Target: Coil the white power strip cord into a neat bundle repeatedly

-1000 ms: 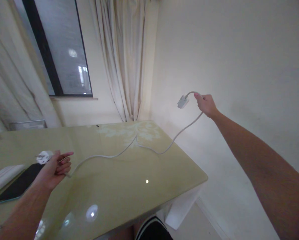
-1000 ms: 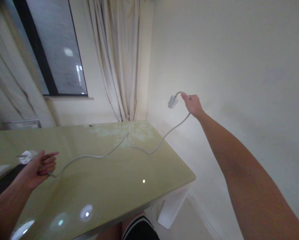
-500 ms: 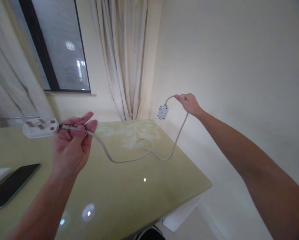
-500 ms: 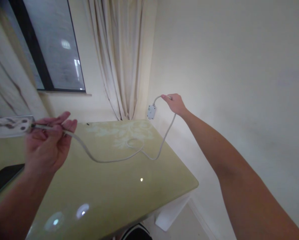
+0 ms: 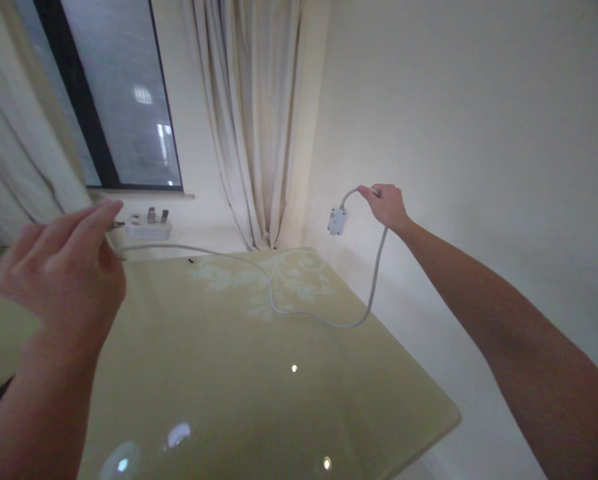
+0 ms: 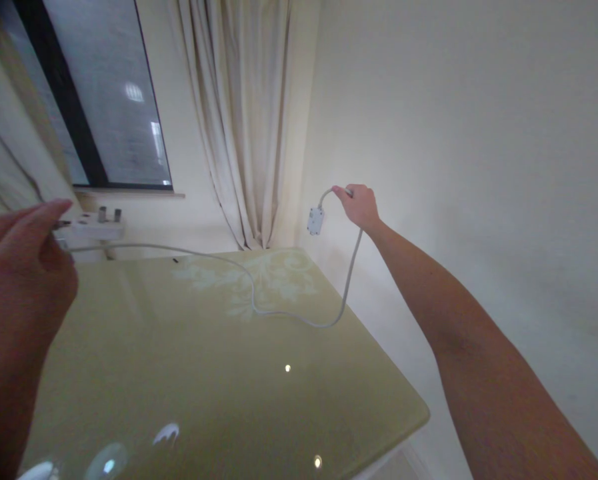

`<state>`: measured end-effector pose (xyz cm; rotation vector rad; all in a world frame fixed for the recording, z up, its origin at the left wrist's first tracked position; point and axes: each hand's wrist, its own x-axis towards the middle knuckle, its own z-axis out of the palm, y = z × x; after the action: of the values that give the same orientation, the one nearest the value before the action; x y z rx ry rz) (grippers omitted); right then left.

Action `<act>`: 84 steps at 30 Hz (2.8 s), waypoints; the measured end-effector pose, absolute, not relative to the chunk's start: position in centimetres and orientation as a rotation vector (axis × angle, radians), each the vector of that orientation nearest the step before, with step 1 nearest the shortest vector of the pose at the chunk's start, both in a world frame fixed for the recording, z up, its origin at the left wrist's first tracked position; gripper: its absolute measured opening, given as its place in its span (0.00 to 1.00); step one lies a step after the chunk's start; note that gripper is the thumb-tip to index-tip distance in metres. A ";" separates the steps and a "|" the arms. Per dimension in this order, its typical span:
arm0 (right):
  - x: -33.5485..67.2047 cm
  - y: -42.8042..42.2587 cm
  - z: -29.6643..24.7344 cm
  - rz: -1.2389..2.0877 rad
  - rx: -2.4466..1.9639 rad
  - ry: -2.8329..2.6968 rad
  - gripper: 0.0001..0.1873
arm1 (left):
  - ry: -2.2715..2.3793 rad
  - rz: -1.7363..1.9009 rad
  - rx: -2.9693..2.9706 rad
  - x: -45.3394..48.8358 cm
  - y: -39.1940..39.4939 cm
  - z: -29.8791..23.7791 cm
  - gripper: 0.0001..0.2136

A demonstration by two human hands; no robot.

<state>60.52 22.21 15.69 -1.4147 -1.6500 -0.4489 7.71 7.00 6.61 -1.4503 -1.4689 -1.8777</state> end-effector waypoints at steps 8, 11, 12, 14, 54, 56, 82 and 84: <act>56.3 25.2 16.1 -0.533 -1.112 -1.672 0.37 | -2.143 -2.074 -2.448 12.3 3.6 1.8 0.34; 52.6 26.4 16.9 -0.578 -0.979 -1.665 0.36 | -2.323 -2.228 -2.678 16.0 2.2 -2.1 0.36; 51.2 26.7 17.7 -0.592 -0.928 -1.673 0.36 | -2.376 -2.241 -2.719 17.3 1.9 -3.6 0.35; 48.7 26.8 19.9 -0.629 -0.813 -1.721 0.35 | -2.406 -2.391 -2.625 19.5 1.6 -6.7 0.34; 36.4 5.1 -18.2 -0.015 -1.113 -2.332 0.36 | -1.940 -3.668 -1.668 19.3 2.1 -15.5 0.30; 36.1 5.1 -18.1 -0.005 -1.184 -2.399 0.33 | -1.976 -3.641 -1.731 19.6 1.8 -15.6 0.29; 34.7 3.2 -17.0 0.092 -0.821 -2.031 0.25 | -1.748 -3.409 -1.702 18.8 1.0 -13.3 0.26; 35.0 3.8 -16.8 0.144 -0.925 -2.028 0.26 | -1.787 -3.376 -1.749 19.0 1.0 -13.5 0.26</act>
<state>34.96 3.77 -16.81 -0.9245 -2.0278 0.1443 18.96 1.02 -13.49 -1.7487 -1.7865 -3.3763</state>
